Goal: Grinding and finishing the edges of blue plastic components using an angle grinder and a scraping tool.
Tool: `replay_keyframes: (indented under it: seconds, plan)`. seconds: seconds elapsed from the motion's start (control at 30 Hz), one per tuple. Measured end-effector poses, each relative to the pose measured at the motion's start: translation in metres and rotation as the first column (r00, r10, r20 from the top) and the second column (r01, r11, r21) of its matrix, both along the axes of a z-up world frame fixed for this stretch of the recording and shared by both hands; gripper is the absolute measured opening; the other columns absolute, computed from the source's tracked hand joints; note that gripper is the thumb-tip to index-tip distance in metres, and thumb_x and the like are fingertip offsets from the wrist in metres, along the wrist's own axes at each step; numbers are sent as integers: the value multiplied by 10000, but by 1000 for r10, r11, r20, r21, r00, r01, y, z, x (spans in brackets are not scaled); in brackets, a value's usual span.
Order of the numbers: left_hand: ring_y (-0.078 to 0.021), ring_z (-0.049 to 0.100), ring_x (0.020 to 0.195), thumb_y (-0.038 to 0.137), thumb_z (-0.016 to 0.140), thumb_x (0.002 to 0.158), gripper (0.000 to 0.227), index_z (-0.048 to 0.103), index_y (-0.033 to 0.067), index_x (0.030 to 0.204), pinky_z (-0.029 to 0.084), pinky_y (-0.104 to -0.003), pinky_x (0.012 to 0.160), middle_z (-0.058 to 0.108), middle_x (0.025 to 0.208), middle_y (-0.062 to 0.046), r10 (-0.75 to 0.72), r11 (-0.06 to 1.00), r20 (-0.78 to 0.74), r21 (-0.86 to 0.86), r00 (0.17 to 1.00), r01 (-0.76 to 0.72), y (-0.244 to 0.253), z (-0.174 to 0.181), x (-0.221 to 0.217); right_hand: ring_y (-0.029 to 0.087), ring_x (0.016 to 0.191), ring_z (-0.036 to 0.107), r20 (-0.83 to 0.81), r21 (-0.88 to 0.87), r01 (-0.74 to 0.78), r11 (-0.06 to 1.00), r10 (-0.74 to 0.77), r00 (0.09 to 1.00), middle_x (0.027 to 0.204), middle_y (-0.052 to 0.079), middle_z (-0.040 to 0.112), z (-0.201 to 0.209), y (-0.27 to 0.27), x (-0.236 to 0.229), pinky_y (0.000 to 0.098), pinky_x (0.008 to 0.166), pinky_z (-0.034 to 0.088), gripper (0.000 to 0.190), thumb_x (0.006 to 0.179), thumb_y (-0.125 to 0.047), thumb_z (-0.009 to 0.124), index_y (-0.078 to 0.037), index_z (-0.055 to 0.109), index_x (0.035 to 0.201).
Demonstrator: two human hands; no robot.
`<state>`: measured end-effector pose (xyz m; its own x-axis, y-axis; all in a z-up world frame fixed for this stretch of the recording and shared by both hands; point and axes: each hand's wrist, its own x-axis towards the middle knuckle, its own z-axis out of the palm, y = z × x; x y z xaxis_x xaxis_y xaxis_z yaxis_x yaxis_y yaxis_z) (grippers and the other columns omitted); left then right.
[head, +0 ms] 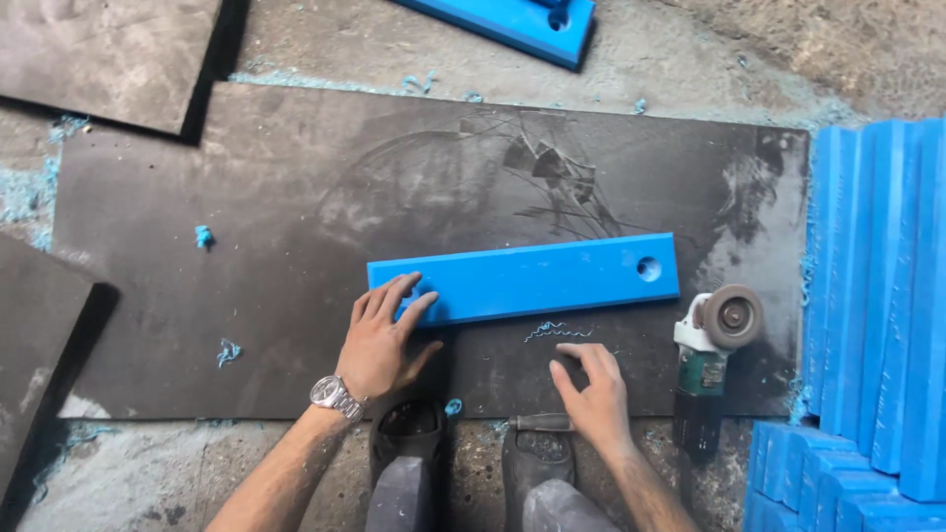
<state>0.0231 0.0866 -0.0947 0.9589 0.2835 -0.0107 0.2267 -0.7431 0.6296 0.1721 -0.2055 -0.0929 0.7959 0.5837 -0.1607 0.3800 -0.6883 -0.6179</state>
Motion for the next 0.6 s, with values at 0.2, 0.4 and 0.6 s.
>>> replay_keyframes:
  seconds: [0.2,0.4,0.6]
  plan:
    - [-369,380,1431,448,876,614,1079,361,238,1539,307,-580,1134,408,1548,-175,-137,962,-282,193,950,196,7,-5,67,133,935,726,-354,-8,165,986,-157,922,1036,43,701,-11,10,-1,305,809,599,265,917,-227,712,-79,716,1137]
    - [-371,566,1303,601,783,651,1080,352,302,1595,471,-506,1096,532,1482,-178,-389,895,-563,-417,729,156,33,20,67,136,837,680,-545,-24,351,936,-307,780,941,47,768,-26,-15,-11,298,769,567,291,916,-245,714,-77,755,1150]
    - [-417,533,1351,660,695,699,1055,358,217,1595,478,-551,997,467,1577,-237,-435,33,-552,-800,712,-599,22,-66,-9,161,829,682,-754,5,499,867,-324,571,909,91,746,-35,-31,3,306,773,553,388,971,-339,608,-11,745,1128]
